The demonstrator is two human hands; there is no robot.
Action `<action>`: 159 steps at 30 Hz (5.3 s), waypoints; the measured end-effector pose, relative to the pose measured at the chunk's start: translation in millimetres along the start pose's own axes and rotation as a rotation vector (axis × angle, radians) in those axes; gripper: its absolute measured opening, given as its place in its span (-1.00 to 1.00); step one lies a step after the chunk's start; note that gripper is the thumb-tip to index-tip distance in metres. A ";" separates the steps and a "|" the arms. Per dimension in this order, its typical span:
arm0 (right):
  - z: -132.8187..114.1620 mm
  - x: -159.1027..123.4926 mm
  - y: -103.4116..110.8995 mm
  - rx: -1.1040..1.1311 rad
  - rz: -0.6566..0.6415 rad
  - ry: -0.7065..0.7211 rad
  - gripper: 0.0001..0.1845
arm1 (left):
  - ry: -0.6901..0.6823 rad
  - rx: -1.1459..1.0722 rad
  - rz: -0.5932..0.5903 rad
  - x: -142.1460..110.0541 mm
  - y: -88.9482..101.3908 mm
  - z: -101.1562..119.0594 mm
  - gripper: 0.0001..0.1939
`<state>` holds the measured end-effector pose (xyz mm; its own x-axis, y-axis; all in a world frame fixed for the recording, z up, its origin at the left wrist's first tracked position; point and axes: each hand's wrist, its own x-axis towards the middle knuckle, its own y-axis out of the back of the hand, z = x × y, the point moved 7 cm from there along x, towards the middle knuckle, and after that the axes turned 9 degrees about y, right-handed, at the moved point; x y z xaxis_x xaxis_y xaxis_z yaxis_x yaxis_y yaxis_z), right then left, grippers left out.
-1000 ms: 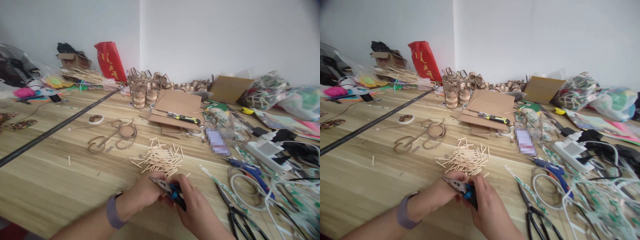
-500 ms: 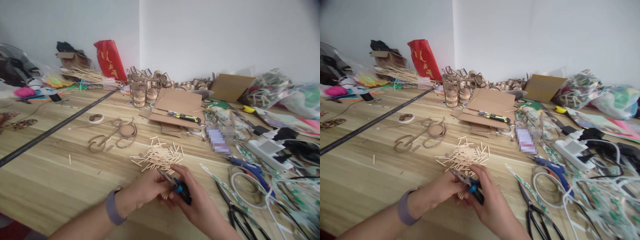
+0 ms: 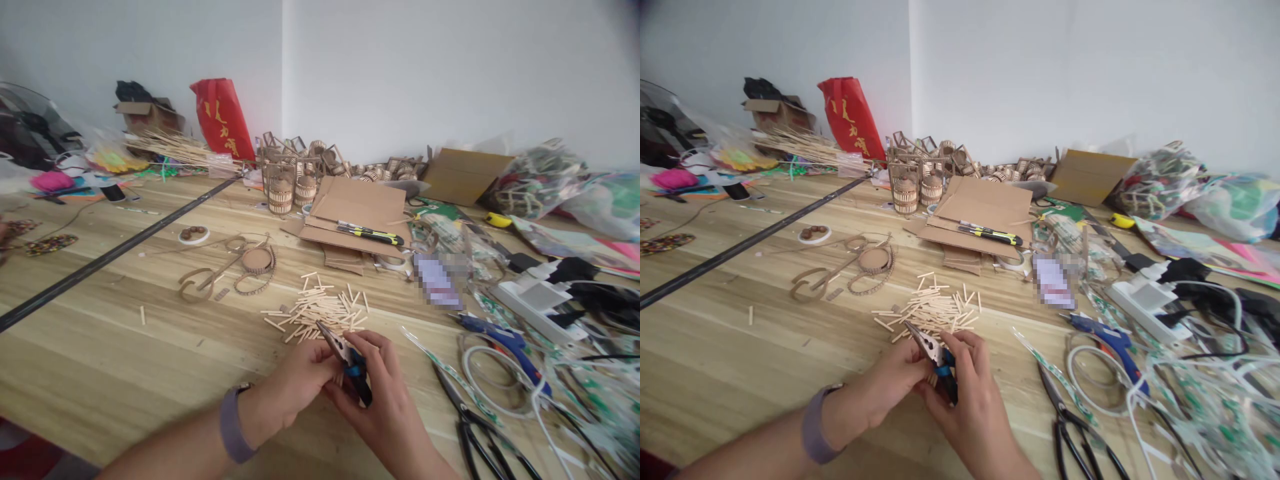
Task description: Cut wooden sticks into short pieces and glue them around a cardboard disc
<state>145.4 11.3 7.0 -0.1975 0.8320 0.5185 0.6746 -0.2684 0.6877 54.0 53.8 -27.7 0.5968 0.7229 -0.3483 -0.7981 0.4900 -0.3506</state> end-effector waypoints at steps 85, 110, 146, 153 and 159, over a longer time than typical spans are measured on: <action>8.1 1.2 -2.3 0.561 -0.553 -0.438 -0.77 | 0.057 0.390 -0.076 -11.0 10.4 20.2 -0.59; 11.1 -1.1 -3.3 0.441 -0.532 -0.439 -0.85 | 0.080 0.378 -0.090 -12.2 9.8 17.4 -0.49; 13.7 7.4 15.4 -0.242 -0.132 0.072 -0.82 | -0.199 1.231 0.196 -23.1 -6.4 29.4 -0.75; 10.9 3.3 6.1 -0.357 -0.084 -0.010 -0.89 | -0.166 1.121 0.290 -22.8 -6.1 19.6 -0.76; 31.9 9.7 26.0 0.090 -0.140 -0.238 -0.91 | -0.035 0.803 0.056 -15.1 6.8 14.2 -0.64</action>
<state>183.7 27.9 13.7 -0.1278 0.9513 0.2804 0.7149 -0.1076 0.6909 38.4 53.1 -12.5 0.5615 0.7654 -0.3144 -0.6507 0.6432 0.4035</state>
